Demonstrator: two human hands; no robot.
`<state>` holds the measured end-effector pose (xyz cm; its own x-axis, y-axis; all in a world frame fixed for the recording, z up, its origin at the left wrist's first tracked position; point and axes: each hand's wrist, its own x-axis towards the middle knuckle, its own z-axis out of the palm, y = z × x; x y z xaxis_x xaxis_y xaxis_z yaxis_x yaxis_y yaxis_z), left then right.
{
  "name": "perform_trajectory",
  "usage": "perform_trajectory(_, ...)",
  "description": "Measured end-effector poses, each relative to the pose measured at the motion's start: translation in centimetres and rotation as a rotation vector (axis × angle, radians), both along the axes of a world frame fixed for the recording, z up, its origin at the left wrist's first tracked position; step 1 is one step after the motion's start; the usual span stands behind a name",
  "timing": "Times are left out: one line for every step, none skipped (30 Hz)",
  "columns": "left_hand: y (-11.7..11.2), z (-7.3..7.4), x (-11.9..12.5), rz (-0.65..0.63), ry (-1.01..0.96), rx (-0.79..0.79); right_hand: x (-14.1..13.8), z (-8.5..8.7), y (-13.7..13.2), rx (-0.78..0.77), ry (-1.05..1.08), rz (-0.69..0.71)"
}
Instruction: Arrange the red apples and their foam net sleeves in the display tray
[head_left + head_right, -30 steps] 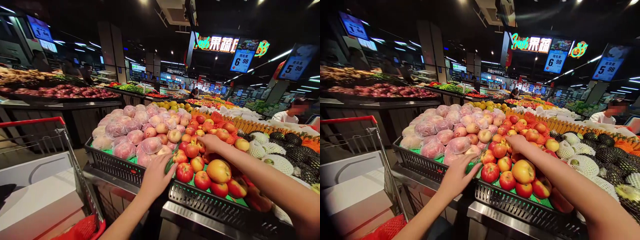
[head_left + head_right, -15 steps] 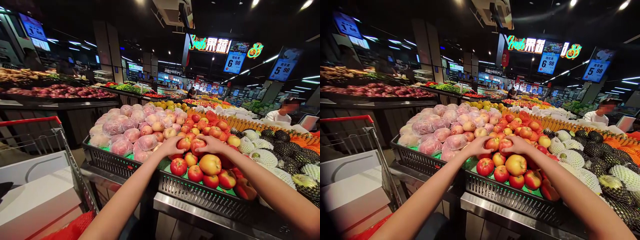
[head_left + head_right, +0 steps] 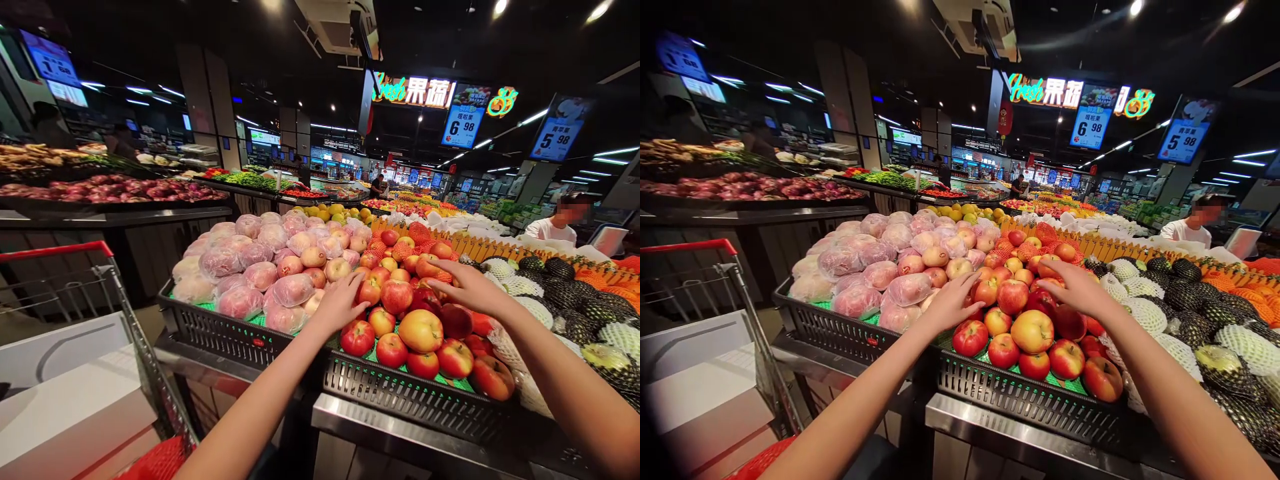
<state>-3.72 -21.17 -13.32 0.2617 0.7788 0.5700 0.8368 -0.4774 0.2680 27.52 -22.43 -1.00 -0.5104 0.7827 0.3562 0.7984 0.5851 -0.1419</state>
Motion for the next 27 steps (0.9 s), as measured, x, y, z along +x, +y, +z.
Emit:
perform_trajectory(-0.4, 0.4, 0.4, 0.012, -0.023, 0.041, 1.7, -0.1, -1.1, 0.031, 0.016, -0.019)
perform_trajectory(-0.9, 0.7, 0.9, 0.014, -0.056, 0.090, 3.2, -0.6, -2.2, 0.046, 0.023, -0.039)
perform_trajectory(-1.5, 1.2, 1.7, -0.002, -0.094, 0.140, 4.6, -1.5, -3.3, 0.034, 0.022, -0.073)
perform_trajectory(-2.1, 1.6, 2.5, -0.041, -0.123, 0.183, 5.7, -2.7, -4.3, 0.009, 0.019, -0.111)
perform_trajectory(-2.8, 1.9, 3.6, -0.100, -0.136, 0.211, 6.4, -4.4, -5.3, -0.021, 0.022, -0.148)
perform_trajectory(-3.5, 2.3, 4.7, -0.175, -0.124, 0.221, 6.7, -6.2, -6.0, -0.029, 0.050, -0.191)
perform_trajectory(-4.2, 2.5, 5.9, -0.254, -0.090, 0.215, 6.6, -8.1, -6.6, 0.005, 0.105, -0.242)
perform_trajectory(-4.8, 2.7, 7.0, -0.323, -0.037, 0.199, 6.2, -10.0, -6.9, 0.062, 0.170, -0.294)
perform_trajectory(-5.3, 2.7, 8.2, -0.370, 0.029, 0.179, 5.6, -11.7, -7.0, 0.120, 0.236, -0.350)
perform_trajectory(-5.7, 2.6, 9.2, -0.385, 0.096, 0.159, 4.9, -13.2, -6.9, 0.171, 0.294, -0.393)
perform_trajectory(-6.0, 2.4, 10.2, -0.371, 0.154, 0.141, 4.2, -14.3, -6.6, 0.205, 0.336, -0.421)
perform_trajectory(-6.1, 2.1, 10.9, -0.337, 0.199, 0.129, 3.5, -15.1, -6.2, 0.226, 0.366, -0.443)
perform_trajectory(-6.1, 1.8, 11.6, -0.299, 0.229, 0.122, 3.0, -15.6, -5.8, 0.238, 0.384, -0.453)
perform_trajectory(-6.0, 1.4, 12.0, -0.266, 0.245, 0.123, 2.6, -15.8, -5.4, 0.249, 0.398, -0.459)
perform_trajectory(-5.7, 1.0, 12.3, -0.243, 0.246, 0.131, 2.4, -15.9, -5.0, 0.262, 0.412, -0.465)
perform_trajectory(-5.5, 0.6, 12.4, -0.229, 0.238, 0.141, 2.2, -15.8, -4.7, 0.275, 0.428, -0.471)
perform_trajectory(-5.2, 0.4, 12.4, -0.219, 0.217, 0.149, 2.1, -15.7, -4.5, 0.287, 0.449, -0.476)
perform_trajectory(-5.0, 0.2, 12.3, -0.209, 0.184, 0.146, 2.1, -15.6, -4.4, 0.296, 0.475, -0.484)
perform_trajectory(-4.8, 0.1, 12.2, -0.197, 0.140, 0.128, 2.1, -15.6, -4.3, 0.299, 0.504, -0.490)
perform_trajectory(-4.7, 0.1, 12.0, -0.184, 0.095, 0.095, 2.1, -15.6, -4.3, 0.301, 0.530, -0.490)
perform_trajectory(-4.6, 0.3, 11.9, -0.174, 0.058, 0.053, 2.0, -15.6, -4.4, 0.305, 0.550, -0.487)
perform_trajectory(-4.7, 0.5, 11.7, -0.169, 0.034, 0.008, 2.0, -15.7, -4.4, 0.310, 0.566, -0.481)
perform_trajectory(-4.8, 0.7, 11.7, -0.169, 0.029, -0.031, 1.9, -15.8, -4.3, 0.313, 0.577, -0.473)
perform_trajectory(-4.9, 1.0, 11.6, -0.171, 0.038, -0.062, 1.9, -15.8, -4.2, 0.311, 0.582, -0.466)
perform_trajectory(-5.1, 1.2, 11.6, -0.175, 0.055, -0.086, 1.9, -15.8, -4.1, 0.306, 0.584, -0.460)
perform_trajectory(-5.2, 1.4, 11.6, -0.178, 0.073, -0.102, 1.9, -15.7, -3.9, 0.299, 0.584, -0.459)
perform_trajectory(-5.4, 1.4, 11.6, -0.181, 0.088, -0.110, 1.9, -15.6, -3.9, 0.287, 0.583, -0.455)
